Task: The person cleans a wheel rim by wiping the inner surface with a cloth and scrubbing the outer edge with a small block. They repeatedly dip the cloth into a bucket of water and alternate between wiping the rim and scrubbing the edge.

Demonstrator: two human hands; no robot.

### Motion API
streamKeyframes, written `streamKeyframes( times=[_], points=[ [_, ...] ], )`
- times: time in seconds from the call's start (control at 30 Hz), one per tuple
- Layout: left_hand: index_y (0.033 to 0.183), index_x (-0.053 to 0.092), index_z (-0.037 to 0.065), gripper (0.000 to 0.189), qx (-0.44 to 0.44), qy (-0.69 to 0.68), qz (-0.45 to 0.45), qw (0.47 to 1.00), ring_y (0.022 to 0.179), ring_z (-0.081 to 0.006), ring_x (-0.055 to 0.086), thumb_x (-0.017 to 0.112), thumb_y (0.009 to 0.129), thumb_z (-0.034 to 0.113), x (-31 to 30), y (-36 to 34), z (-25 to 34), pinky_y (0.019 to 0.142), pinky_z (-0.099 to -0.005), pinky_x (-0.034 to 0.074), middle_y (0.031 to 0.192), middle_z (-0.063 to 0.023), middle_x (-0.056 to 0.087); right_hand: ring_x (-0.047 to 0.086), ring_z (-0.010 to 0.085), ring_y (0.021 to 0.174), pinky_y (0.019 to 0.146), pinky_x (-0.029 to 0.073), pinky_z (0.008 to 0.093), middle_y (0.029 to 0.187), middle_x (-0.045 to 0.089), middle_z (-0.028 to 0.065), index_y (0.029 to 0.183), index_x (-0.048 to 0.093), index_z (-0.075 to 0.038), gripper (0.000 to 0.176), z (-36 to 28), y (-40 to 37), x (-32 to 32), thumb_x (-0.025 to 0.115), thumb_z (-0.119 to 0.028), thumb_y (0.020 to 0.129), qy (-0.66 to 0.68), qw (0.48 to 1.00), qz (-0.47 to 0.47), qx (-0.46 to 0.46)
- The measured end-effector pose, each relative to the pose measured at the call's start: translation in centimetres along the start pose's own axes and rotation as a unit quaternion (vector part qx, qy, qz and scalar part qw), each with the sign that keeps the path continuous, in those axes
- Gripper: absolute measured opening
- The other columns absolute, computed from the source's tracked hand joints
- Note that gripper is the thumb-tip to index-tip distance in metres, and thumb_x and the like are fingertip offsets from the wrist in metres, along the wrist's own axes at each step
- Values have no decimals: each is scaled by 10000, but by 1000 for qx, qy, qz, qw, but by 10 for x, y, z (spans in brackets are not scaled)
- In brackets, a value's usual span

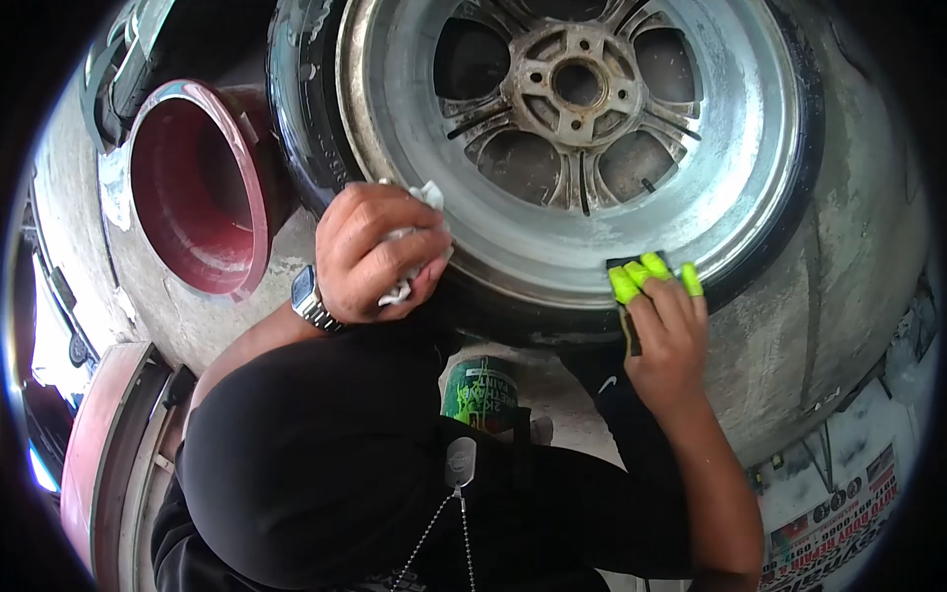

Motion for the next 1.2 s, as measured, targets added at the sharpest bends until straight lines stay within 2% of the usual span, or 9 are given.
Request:
streamKeyframes(
  times=[0.1,0.17,0.23,0.37,0.5,0.57,0.77,0.97,1.2],
  points=[
    [991,700,93,317,-2,8,-1,1000,854,-275,665,827,703,58,2,0,1,697,-385,542,1000,-57,686,650,356,1096,1060,462,550,1094,650,175,1044,678,17,381,-32,2,18,640,49,667,68,997,25,40],
    [990,701,94,315,3,13,10,1000,849,-277,665,826,702,59,2,1,1,691,-390,538,1001,-57,683,637,386,1096,1018,489,531,1099,650,184,1029,666,14,349,-69,45,37,637,59,684,179,970,71,150],
    [988,701,97,316,0,14,8,1000,843,-276,663,824,700,57,2,-1,1,687,-391,535,1002,-56,681,647,377,1082,1025,481,534,1107,651,179,1033,678,3,347,-74,43,39,658,63,691,200,964,104,142],
    [1002,711,80,297,-4,8,0,1000,865,-290,672,794,724,14,2,1,1,728,-395,545,1006,-90,689,670,321,1026,1016,474,520,989,679,115,1030,714,-43,324,-5,-7,-2,674,32,717,-23,997,64,40],
    [1006,704,82,286,-2,13,8,1000,856,-292,665,788,740,18,1,2,3,720,-400,542,1014,-86,688,663,336,952,918,499,511,935,676,111,952,679,-49,258,-42,21,32,667,36,709,86,985,42,141],
    [988,699,86,266,2,12,33,999,839,-284,657,803,744,61,-1,-4,2,695,-393,534,1016,-71,681,654,376,956,879,504,495,979,667,144,960,657,-21,298,-77,69,32,655,41,668,185,957,150,165],
    [1012,703,68,260,-2,26,23,999,916,-276,662,789,773,11,-32,-1,-16,755,-384,543,1035,-95,689,706,312,992,1032,490,519,1037,712,146,1071,740,-29,295,-9,-6,-3,703,59,792,33,998,44,42],
    [1052,713,97,326,6,140,44,989,935,-275,663,788,747,8,-35,7,-32,814,-394,530,1037,-84,701,699,364,973,954,543,484,1023,719,152,1036,690,-12,377,-73,71,39,651,98,678,270,942,141,141],
    [1092,696,112,323,-16,145,11,989,953,-268,656,774,788,33,-30,6,-38,838,-387,525,1040,-74,693,725,308,1033,1053,527,540,1129,745,165,1131,770,-22,347,11,5,-2,699,66,804,127,990,-36,57]
  ],
)
Point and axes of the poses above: each hand's wrist, its own y-axis towards the middle knuckle, its own x-axis out of the palm, z = x × y, the point moved 9 cm from there along y, towards the middle knuckle
